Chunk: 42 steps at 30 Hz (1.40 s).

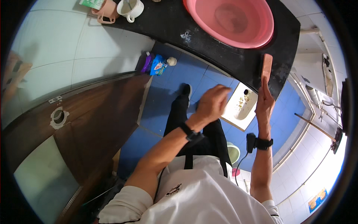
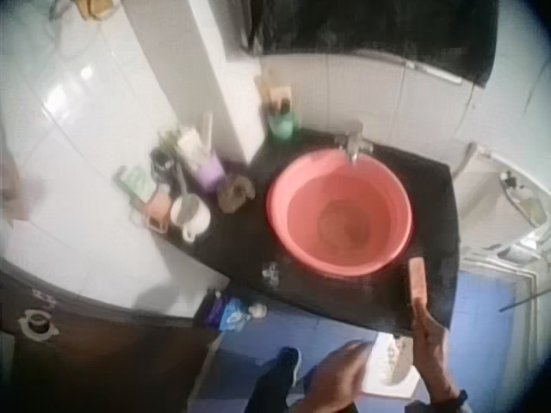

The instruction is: Cleaning a small brush by rubbing it against a cup in a sink.

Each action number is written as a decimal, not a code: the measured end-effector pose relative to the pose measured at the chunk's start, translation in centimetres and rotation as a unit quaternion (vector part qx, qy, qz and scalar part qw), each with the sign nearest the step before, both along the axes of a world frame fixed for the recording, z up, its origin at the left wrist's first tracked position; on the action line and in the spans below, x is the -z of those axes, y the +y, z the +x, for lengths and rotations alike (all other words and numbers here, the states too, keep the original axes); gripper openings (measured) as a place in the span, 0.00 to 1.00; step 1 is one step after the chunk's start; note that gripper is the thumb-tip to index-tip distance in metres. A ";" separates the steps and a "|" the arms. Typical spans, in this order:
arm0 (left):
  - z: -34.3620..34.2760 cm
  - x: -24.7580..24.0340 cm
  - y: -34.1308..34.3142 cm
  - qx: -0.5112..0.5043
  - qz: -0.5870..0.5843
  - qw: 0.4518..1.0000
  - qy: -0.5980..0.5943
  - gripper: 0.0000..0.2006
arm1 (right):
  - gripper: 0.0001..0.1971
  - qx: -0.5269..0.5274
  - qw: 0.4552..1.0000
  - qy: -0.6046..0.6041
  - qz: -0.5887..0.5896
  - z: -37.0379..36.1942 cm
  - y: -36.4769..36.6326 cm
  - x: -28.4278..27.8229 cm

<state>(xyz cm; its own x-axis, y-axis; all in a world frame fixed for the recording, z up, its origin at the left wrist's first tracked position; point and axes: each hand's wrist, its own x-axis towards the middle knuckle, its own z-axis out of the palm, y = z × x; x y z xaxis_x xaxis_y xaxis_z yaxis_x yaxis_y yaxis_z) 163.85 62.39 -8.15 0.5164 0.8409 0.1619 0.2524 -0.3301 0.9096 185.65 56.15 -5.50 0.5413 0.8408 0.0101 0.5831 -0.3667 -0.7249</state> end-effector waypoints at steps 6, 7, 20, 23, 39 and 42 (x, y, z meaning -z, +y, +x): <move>-16.5 18.9 1.1 -0.184 -0.141 0.947 0.221 0.08 | 0.22 -0.003 0.997 -0.021 -0.081 -1.9 -3.1 1.3; -19.3 21.9 1.8 -0.221 -0.135 0.932 0.253 0.07 | 0.22 0.018 0.996 0.001 -0.083 -2.7 -2.6 1.3; -34.2 44.5 19.6 0.036 -0.267 0.773 0.574 0.29 | 0.23 0.200 0.970 -0.106 -0.088 -6.8 -0.9 4.0; -32.6 46.2 18.2 -0.012 -0.183 0.771 0.610 0.27 | 0.23 0.197 0.966 -0.125 -0.110 -6.1 -1.7 3.7; -35.6 39.4 13.1 -0.265 -0.225 0.909 0.229 0.03 | 0.24 0.163 0.979 -0.046 -0.113 -6.1 -1.4 4.4; -31.7 30.4 9.5 -0.144 -0.178 0.949 0.219 0.02 | 0.26 0.158 0.980 -0.030 -0.115 -6.2 -1.3 3.2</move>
<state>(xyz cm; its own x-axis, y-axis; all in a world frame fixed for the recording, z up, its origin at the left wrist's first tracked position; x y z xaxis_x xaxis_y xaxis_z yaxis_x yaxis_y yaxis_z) 132.12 71.87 -38.56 0.2088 0.9188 -0.3349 0.6649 0.1177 0.7376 179.46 54.86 -8.68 0.7790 0.6153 -0.1209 0.4532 -0.6857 -0.5696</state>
